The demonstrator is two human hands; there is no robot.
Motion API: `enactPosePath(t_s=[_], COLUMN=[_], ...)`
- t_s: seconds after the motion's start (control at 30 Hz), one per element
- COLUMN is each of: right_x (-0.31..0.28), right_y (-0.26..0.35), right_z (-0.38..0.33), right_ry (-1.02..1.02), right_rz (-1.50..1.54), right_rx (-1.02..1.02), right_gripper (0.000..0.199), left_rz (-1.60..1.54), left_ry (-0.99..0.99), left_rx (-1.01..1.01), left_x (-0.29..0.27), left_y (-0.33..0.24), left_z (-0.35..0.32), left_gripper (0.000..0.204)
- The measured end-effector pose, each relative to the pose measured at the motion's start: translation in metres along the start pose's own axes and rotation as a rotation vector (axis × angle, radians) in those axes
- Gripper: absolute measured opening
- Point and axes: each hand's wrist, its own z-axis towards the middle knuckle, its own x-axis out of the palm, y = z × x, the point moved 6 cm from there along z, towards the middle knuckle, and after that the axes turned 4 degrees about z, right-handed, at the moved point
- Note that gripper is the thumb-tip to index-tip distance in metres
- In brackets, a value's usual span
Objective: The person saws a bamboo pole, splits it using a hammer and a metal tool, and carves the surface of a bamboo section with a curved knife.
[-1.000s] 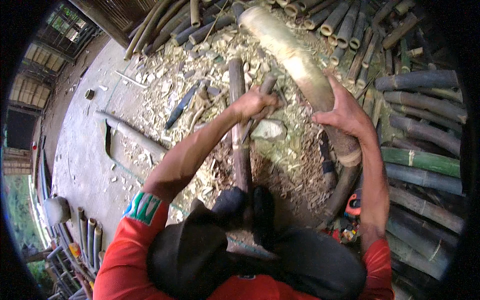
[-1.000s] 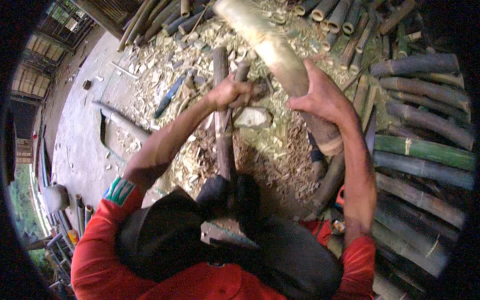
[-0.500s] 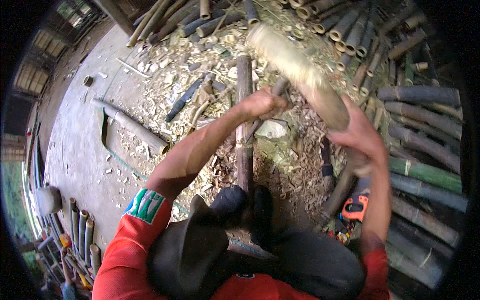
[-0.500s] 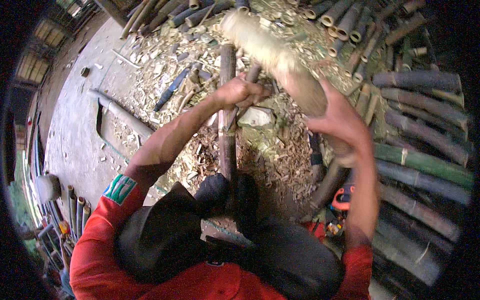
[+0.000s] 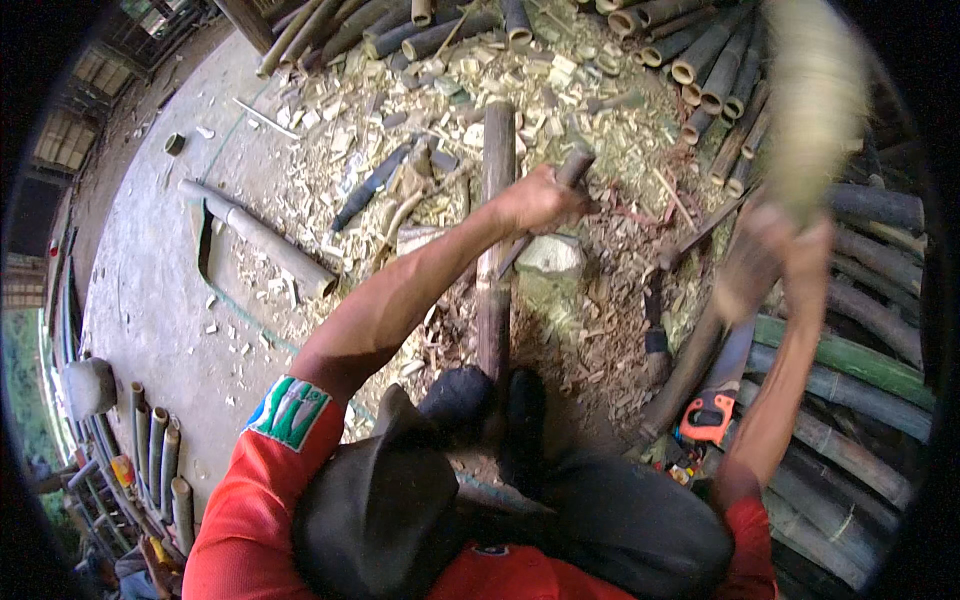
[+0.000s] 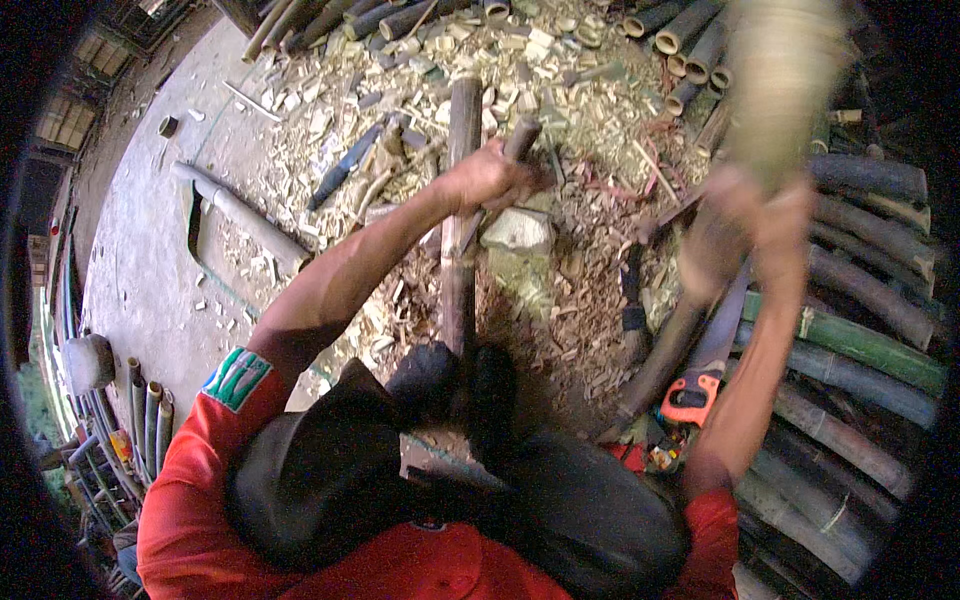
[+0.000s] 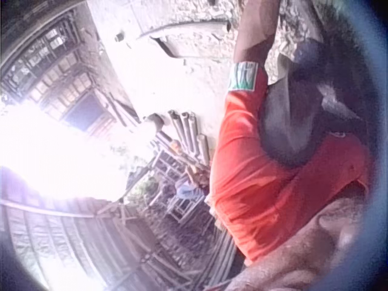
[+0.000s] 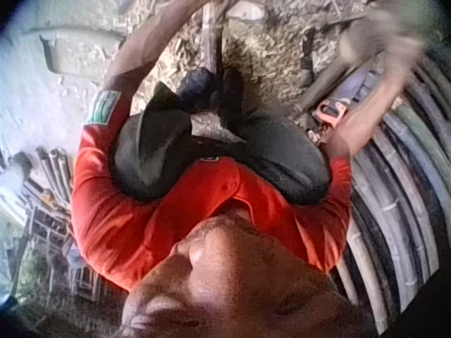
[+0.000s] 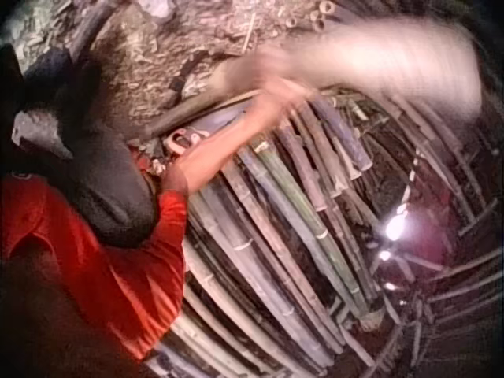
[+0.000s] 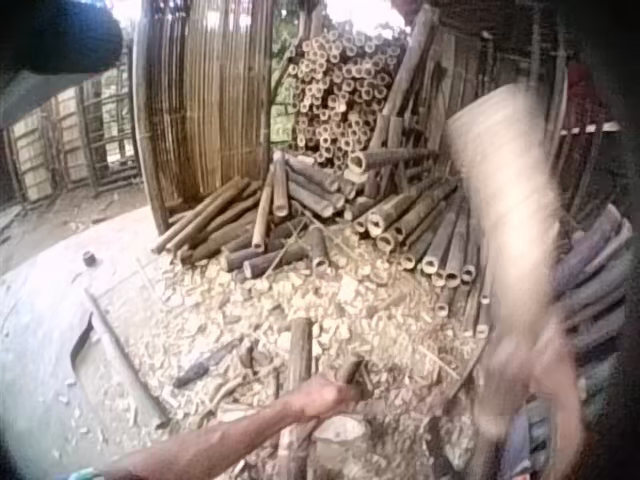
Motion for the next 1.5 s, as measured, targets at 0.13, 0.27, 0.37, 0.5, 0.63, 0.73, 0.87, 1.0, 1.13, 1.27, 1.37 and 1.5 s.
enactPosePath(t_s=[0.13, 0.27, 0.37, 0.5, 0.63, 0.73, 0.87, 1.0, 1.13, 1.27, 1.37, 1.5], right_x=[0.083, 0.059, 0.043, 0.043, 0.048, 0.06, 0.077, 0.089, 0.093, 0.098, 0.1, 0.098], right_y=[-0.002, 0.01, 0.017, 0.014, -0.019, -0.017, -0.021, -0.02, -0.019, -0.019, -0.016, -0.016], right_z=[-0.012, -0.015, -0.024, -0.041, -0.069, -0.083, -0.091, -0.101, -0.103, -0.103, -0.103, -0.104], right_ry=[0.368, 0.297, 0.0, -0.142, -0.146, -0.163, -0.088, -0.046, -0.038, -0.026, -0.026, -0.022], right_rz=[-0.406, -0.208, -0.006, 0.22, 0.273, 0.238, 0.245, 0.301, 0.302, 0.329, 0.33, 0.315], right_rx=[0.155, 0.125, 0.069, 0.143, 0.28, 0.248, 0.273, 0.388, 0.347, 0.368, 0.379, 0.384], right_gripper=[0.104, 0.093, 0.085, 0.068, 0.07, 0.075, 0.078, 0.078, 0.08, 0.082, 0.082, 0.082], left_rz=[-0.077, 0.233, 0.033, 0.297, -0.279, -0.755, -0.781, -0.797, -0.82, -0.741, -0.772, -0.752], left_ry=[-0.086, 0.014, 0.206, 0.426, -0.125, -0.096, -0.016, -0.016, 0.012, -0.035, -0.027, 0.0], left_rx=[-0.074, 0.106, -0.115, 0.285, -0.128, -0.061, -0.102, -0.159, -0.199, -0.113, -0.084, -0.141], left_x=[-0.004, -0.001, 0.022, 0.087, -0.01, -0.016, 0.017, 0.022, 0.015, 0.014, 0.015, 0.013], left_y=[0.034, 0.006, -0.032, -0.044, -0.029, -0.019, -0.014, 0.002, 0.003, 0.001, 0.002, -0.008], left_z=[-0.009, -0.006, -0.038, -0.111, -0.057, -0.064, -0.079, -0.071, -0.072, -0.07, -0.07, -0.074], left_gripper=[0.012, 0.02, 0.018, 0.018, 0.02, 0.029, 0.026, 0.027, 0.029, 0.03, 0.029, 0.024])
